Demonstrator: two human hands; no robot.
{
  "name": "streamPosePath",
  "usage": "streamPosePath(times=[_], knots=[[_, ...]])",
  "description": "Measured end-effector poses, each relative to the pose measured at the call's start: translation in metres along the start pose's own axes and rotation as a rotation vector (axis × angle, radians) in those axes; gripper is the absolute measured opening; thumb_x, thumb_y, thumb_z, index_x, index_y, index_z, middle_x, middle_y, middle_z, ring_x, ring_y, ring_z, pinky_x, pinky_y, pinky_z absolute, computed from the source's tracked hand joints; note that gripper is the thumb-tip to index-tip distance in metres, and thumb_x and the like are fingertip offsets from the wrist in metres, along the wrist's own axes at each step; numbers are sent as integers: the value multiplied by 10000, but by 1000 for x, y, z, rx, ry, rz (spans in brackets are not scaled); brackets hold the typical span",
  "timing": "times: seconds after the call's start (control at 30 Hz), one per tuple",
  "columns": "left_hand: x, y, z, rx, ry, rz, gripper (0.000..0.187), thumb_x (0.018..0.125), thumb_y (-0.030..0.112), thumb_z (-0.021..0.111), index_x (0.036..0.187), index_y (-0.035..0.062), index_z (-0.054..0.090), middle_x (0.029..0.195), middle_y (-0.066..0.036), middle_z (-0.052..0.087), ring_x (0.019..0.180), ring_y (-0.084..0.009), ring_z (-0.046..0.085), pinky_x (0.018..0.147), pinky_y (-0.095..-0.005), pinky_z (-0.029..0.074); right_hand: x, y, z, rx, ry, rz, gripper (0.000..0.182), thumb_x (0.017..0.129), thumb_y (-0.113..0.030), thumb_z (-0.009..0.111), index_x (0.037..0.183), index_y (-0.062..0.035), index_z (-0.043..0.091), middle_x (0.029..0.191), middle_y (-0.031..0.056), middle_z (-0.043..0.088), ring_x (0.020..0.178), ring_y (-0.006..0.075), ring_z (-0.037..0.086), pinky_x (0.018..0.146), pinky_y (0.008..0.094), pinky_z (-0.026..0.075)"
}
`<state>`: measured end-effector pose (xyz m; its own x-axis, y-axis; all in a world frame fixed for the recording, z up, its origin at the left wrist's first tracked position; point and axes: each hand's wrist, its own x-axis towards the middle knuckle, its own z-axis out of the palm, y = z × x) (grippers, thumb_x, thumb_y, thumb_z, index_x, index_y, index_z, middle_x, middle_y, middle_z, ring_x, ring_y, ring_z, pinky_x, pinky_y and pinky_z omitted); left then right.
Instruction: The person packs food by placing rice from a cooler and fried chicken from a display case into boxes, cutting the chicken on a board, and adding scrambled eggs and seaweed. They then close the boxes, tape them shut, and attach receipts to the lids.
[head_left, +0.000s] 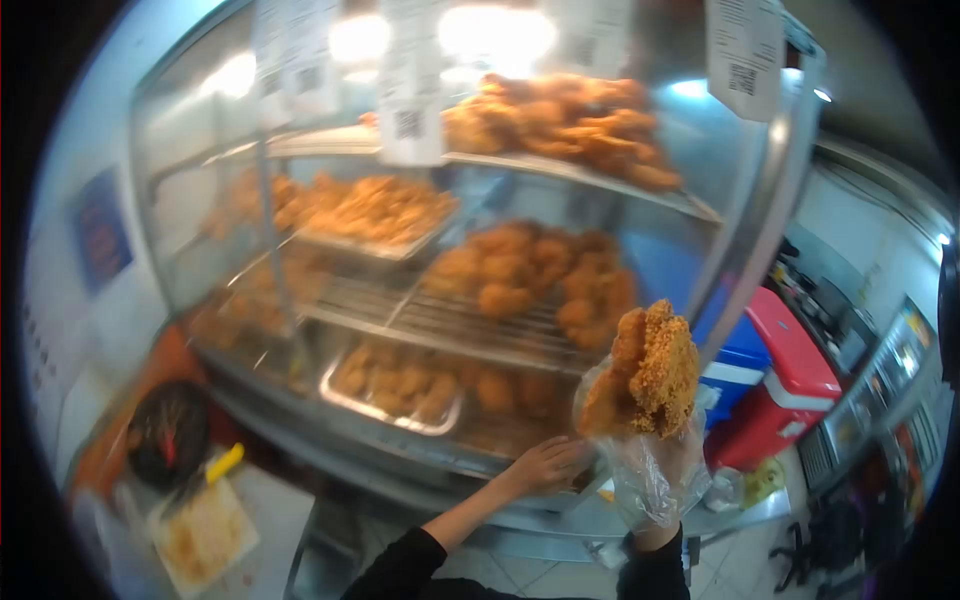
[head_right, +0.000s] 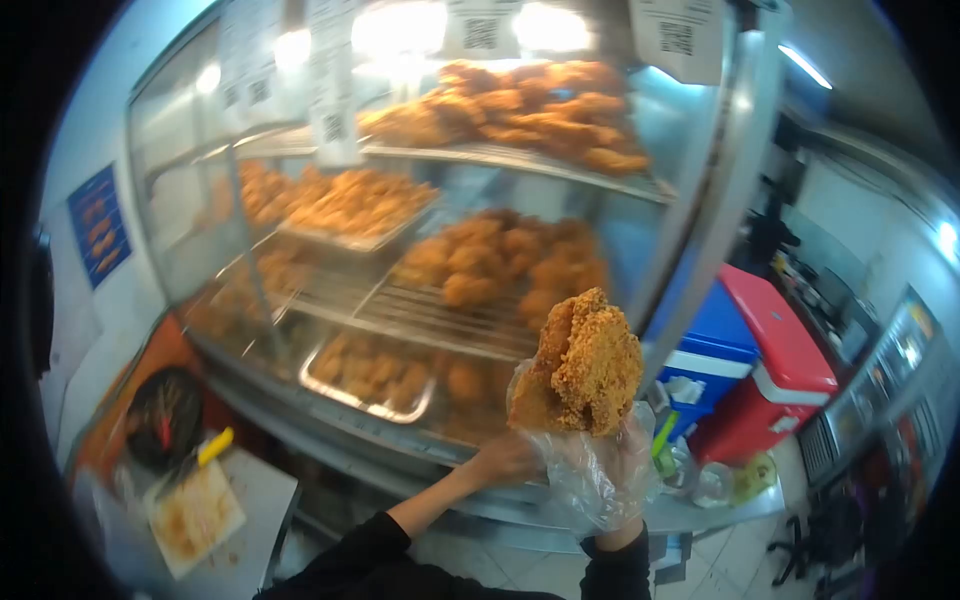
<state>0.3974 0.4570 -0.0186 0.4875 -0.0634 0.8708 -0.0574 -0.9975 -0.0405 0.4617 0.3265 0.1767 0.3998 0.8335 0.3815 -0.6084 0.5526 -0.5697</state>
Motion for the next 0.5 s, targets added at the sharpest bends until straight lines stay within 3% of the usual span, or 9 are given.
streamPosePath(times=[0.1, 0.2, 0.27, 0.3, 0.37, 0.4, 0.47, 0.5], knots=[[-45, 12, -51, -13, -33, -184, 156, 693, 101, 586, 849, 97, 586, 996, -88, 517, 1024, -221, 480, 945, -412, 325, -10, 33, 4, -2, -23, 182, 289, 782, -165, 565, 1026, -27, 495, 1013, 94, 526, 925, 203, 516, 774, 328, 444], [-106, 37, -125, 130, -65, -570, 152, 675, 86, 608, 827, 96, 597, 989, -92, 523, 962, -237, 500, 908, -384, 353, -18, 83, 3, -39, -115, 423, 241, 782, -150, 565, 987, -31, 519, 980, 83, 539, 897, 187, 528, 742, 315, 458], [-159, 59, -171, 245, -3, -726, 139, 681, 85, 606, 820, 99, 599, 954, -88, 532, 904, -250, 508, 849, -377, 378, -19, 129, -17, -313, -308, 578, 142, 791, -157, 568, 880, -52, 536, 862, 48, 533, 816, 146, 522, 679, 266, 447], [-181, 75, -194, 292, 21, -792, 139, 681, 85, 606, 820, 99, 599, 954, -88, 532, 904, -250, 508, 849, -377, 378, -23, 158, -12, -307, -355, 648, 142, 791, -157, 568, 880, -52, 536, 862, 48, 533, 816, 146, 522, 679, 266, 447], [-222, 109, -242, 490, 79, -973, 141, 690, 70, 592, 829, 89, 589, 918, -81, 536, 869, -257, 511, 794, -384, 387, -35, 210, 7, -716, -519, 889, 332, 793, -234, 579, 1038, -30, 488, 795, 18, 530, 636, 75, 496, 516, 208, 401], [-238, 129, -261, 523, 87, -1009, 141, 690, 70, 592, 829, 89, 589, 918, -81, 536, 869, -257, 511, 794, -384, 387, -44, 226, 34, -884, -665, 916, 349, 786, -241, 594, 1036, -23, 486, 820, 30, 531, 686, 103, 516, 564, 223, 425], [-275, 172, -298, 761, 241, -1243, 149, 688, 55, 585, 835, 80, 586, 890, -81, 535, 864, -263, 504, 775, -385, 382, -78, 287, 65, -893, -877, 788, 390, 793, -266, 584, 1067, -10, 478, 879, 49, 520, 778, 131, 525, 660, 240, 437], [-290, 193, -315, 786, 246, -1269, 149, 688, 55, 585, 835, 80, 586, 890, -81, 535, 864, -263, 504, 775, -385, 382, -98, 320, 73, -858, -942, 725, 394, 780, -259, 593, 1071, -15, 489, 926, 76, 511, 856, 173, 510, 727, 271, 426]])
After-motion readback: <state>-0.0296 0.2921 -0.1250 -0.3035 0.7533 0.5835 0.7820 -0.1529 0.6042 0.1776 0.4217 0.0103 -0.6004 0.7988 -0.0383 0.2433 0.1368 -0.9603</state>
